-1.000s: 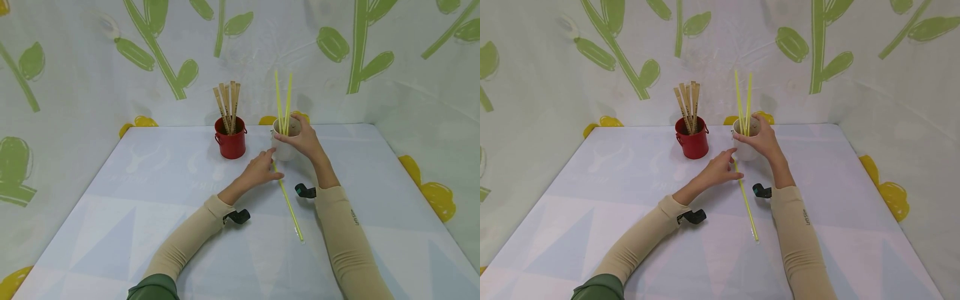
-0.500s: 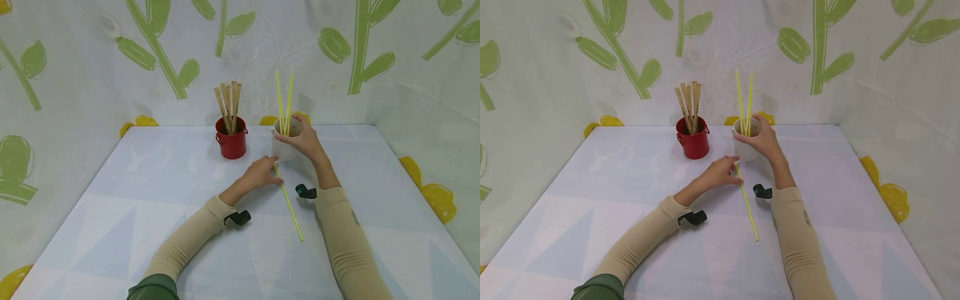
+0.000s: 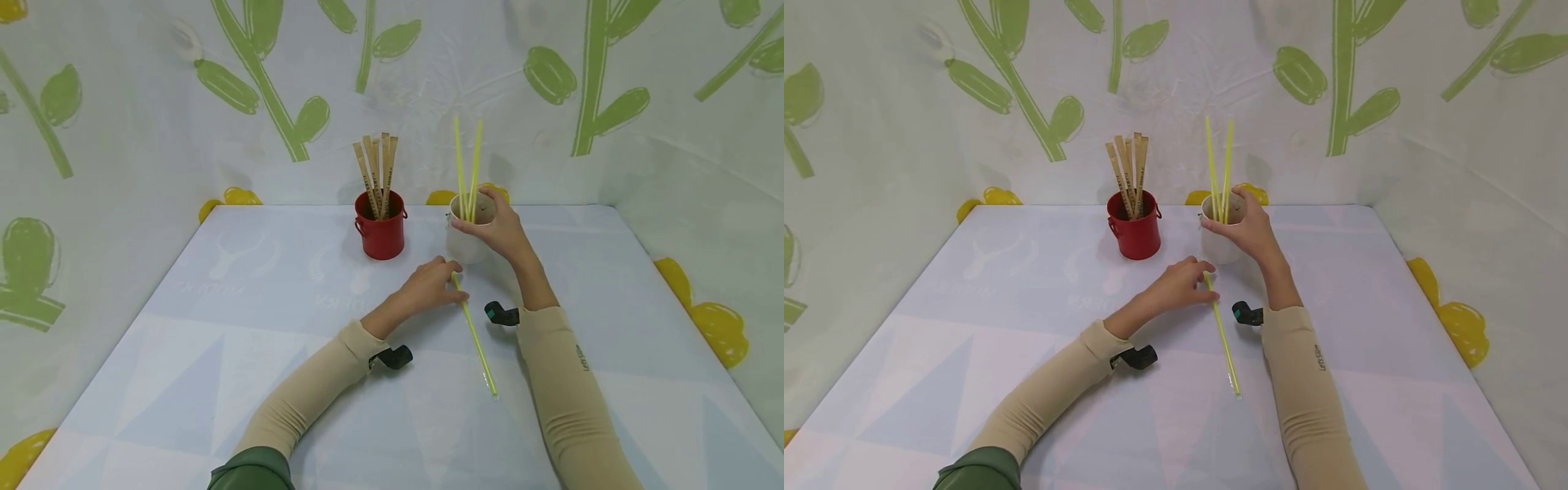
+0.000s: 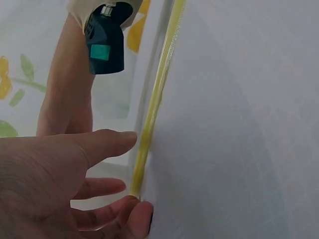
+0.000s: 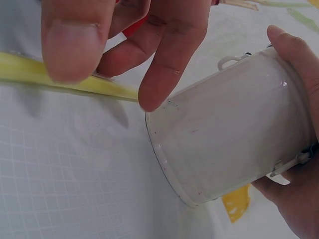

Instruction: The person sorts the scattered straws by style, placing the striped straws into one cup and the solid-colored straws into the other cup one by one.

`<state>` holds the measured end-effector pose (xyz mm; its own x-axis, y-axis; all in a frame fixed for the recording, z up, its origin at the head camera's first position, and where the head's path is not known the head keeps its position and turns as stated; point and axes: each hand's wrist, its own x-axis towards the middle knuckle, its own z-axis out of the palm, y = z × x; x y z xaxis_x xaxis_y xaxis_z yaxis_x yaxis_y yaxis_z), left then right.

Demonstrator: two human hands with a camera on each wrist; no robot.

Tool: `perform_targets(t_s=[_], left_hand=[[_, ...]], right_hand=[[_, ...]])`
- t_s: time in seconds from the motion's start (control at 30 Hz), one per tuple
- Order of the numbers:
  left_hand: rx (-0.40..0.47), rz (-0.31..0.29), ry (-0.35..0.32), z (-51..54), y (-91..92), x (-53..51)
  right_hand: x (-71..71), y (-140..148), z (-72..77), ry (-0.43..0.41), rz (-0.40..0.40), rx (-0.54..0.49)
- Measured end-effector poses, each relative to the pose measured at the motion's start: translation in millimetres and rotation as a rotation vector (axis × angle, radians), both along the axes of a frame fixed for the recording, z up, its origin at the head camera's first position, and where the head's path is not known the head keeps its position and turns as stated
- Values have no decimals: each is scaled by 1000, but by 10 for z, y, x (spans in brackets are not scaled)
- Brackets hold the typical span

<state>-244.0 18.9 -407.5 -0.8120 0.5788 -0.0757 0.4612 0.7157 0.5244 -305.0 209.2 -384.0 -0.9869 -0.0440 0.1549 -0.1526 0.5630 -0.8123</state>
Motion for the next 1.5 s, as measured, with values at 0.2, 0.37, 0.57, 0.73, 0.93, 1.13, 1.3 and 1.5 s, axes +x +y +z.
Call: perform_targets(t_s=[0.2,0.37,0.57,0.73,0.93,1.13,1.3,1.5], left_hand=[[-25,-22,30,-15,31,18],[-30,-20,21,-6,25,35],[-43,2,-28,36,6,43],[-48,21,-44,73,0,27],[-43,54,-69,80,-5,11],[-37,92,-93,94,-23,15],[-43,102,-97,94,-36,10],[-36,106,-102,90,-53,-10]], right_hand=[[-7,10,-12,5,4,-6],[-11,9,-19,5,4,-6],[1,0,-13,3,5,-2],[2,-1,-9,12,10,-8],[-1,5,-13,9,9,-14],[-12,2,-17,12,13,-20],[-17,-2,-15,12,12,-20],[-20,5,-22,19,10,-15]])
